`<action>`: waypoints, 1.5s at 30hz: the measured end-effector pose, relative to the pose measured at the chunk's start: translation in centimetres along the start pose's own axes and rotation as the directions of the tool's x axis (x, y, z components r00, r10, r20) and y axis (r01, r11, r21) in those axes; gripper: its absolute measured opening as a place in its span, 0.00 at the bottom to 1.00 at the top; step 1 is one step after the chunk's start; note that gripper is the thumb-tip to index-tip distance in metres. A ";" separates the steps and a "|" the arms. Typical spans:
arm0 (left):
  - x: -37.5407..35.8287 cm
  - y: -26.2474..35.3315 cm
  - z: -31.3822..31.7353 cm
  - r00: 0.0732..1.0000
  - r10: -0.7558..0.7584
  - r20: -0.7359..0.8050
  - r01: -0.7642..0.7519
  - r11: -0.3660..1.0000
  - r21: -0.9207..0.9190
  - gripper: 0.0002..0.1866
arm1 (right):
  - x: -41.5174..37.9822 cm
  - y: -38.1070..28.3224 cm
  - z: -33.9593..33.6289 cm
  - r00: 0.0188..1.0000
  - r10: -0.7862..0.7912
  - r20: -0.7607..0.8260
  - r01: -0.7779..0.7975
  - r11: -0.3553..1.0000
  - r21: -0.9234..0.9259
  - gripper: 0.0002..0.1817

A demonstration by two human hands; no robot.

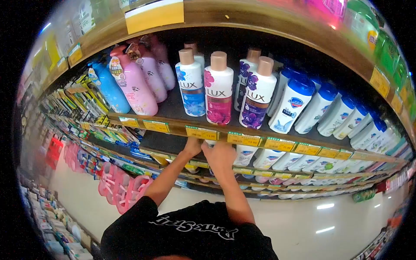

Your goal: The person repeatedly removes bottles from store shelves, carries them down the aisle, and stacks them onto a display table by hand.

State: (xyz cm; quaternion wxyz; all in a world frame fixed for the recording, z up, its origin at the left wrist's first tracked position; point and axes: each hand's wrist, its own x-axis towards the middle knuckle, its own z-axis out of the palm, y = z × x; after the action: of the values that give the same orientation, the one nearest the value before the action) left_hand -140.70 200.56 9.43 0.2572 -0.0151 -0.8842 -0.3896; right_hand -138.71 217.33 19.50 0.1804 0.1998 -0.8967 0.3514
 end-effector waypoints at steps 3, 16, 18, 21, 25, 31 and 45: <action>-0.3 0.1 1.1 0.998 0.012 0.055 -0.008 0.997 -0.082 0.21 | -0.3 -0.2 0.1 0.998 0.060 0.017 -0.060 0.998 0.007 0.30; 1.9 -4.4 4.1 0.954 0.157 0.257 -0.188 0.977 0.099 0.20 | -1.7 0.3 1.6 0.990 0.033 -0.134 -0.025 0.998 0.060 0.39; 2.3 -3.8 4.0 0.947 0.161 0.278 -0.186 0.980 0.067 0.20 | -2.0 0.2 1.7 0.978 -0.004 -0.210 0.017 0.998 0.061 0.32; 2.6 -3.4 3.8 0.941 0.166 0.296 -0.187 0.981 0.044 0.20 | -2.0 0.5 2.3 0.946 -0.064 -0.317 0.079 0.996 0.034 0.24; 3.1 -3.2 4.1 0.936 0.177 0.304 -0.197 0.980 0.037 0.20 | -2.0 0.7 2.5 0.947 -0.070 -0.314 0.085 0.996 0.034 0.25; 4.0 -3.3 4.0 0.928 0.225 0.296 -0.234 0.972 -0.006 0.20 | -1.7 0.3 1.0 0.951 -0.085 -0.297 0.097 0.995 0.027 0.26; -4.1 7.3 -0.5 0.957 -0.041 0.289 0.093 0.981 -0.169 0.29 | -7.8 6.1 -2.5 0.882 0.045 -0.470 0.061 0.976 0.209 0.35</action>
State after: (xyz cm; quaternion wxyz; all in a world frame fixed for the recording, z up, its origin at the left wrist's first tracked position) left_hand -135.29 206.01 12.71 0.1118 -0.0640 -0.8730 -0.4703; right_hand -134.52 225.00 14.27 0.3716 0.1307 -0.7811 0.4845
